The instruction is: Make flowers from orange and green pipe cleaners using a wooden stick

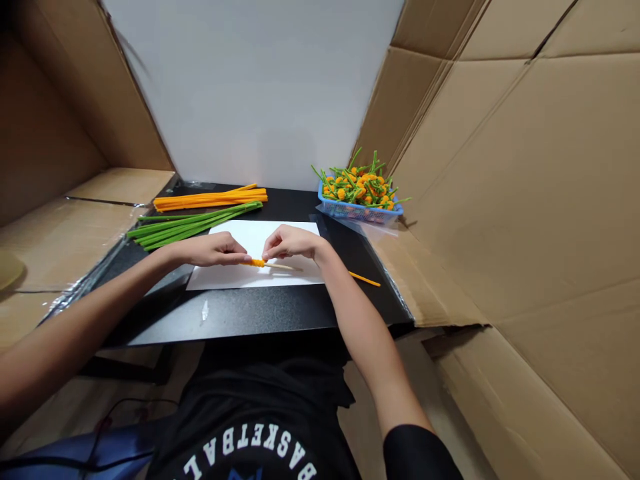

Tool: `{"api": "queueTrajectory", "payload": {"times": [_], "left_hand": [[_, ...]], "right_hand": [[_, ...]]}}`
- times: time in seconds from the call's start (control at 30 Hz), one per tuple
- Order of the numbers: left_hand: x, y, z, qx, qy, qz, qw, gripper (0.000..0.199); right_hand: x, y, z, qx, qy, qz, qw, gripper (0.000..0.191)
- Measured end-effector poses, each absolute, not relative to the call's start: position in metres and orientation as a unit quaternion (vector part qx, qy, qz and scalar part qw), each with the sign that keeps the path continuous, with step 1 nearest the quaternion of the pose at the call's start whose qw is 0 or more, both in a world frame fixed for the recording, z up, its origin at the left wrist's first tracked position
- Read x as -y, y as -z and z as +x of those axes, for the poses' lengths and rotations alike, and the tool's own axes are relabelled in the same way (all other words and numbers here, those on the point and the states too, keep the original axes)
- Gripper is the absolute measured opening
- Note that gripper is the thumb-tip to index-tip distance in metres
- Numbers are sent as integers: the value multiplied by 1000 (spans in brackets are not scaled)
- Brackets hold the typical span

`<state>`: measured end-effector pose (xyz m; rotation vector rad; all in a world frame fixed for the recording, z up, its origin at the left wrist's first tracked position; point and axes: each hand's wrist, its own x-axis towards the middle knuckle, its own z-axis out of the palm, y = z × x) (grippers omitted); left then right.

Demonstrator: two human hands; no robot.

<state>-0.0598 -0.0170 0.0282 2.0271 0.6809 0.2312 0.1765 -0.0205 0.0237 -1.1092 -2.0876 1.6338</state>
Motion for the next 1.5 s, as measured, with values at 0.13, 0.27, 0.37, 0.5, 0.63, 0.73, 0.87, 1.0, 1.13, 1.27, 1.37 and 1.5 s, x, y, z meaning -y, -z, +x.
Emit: {"api": "queueTrajectory", "payload": {"times": [0.13, 0.27, 0.37, 0.5, 0.63, 0.73, 0.87, 1.0, 1.13, 1.27, 1.37, 1.5], "left_hand": [[13, -22, -58, -308, -157, 855, 388, 39], [11, -13, -51, -420, -300, 820, 247, 43], [14, -8, -45, -484, -328, 788, 190, 43], [10, -3, -45, -508, -324, 737, 307, 52], [2, -2, -49, -485, -328, 621, 522, 50], [-1, -4, -52, -458, -309, 583, 595, 48], [1, -8, -59, -387, -263, 586, 661, 50], [6, -14, -65, -329, -233, 608, 684, 53], [7, -12, -64, -296, -214, 681, 634, 58], [3, 0, -57, -285, -221, 764, 535, 56], [2, 2, -54, -316, -258, 789, 459, 58], [7, -7, -58, -377, -335, 812, 294, 50]], "right_hand": [[20, -24, 173, 729, -498, -426, 200, 18], [14, -19, 174, 701, -426, -477, 317, 18], [13, -15, 169, 705, -370, -492, 353, 17], [18, -12, 156, 702, -272, -505, 422, 15], [22, -10, 151, 734, -211, -477, 435, 14], [20, -8, 155, 762, -195, -446, 427, 15], [16, -5, 159, 792, -155, -414, 421, 11], [17, -9, 160, 807, -136, -390, 422, 11], [19, -13, 163, 815, -128, -378, 421, 13], [18, -12, 165, 853, -117, -350, 369, 15], [16, -10, 165, 873, -96, -337, 338, 15], [14, -8, 165, 873, -79, -359, 322, 11]]}}
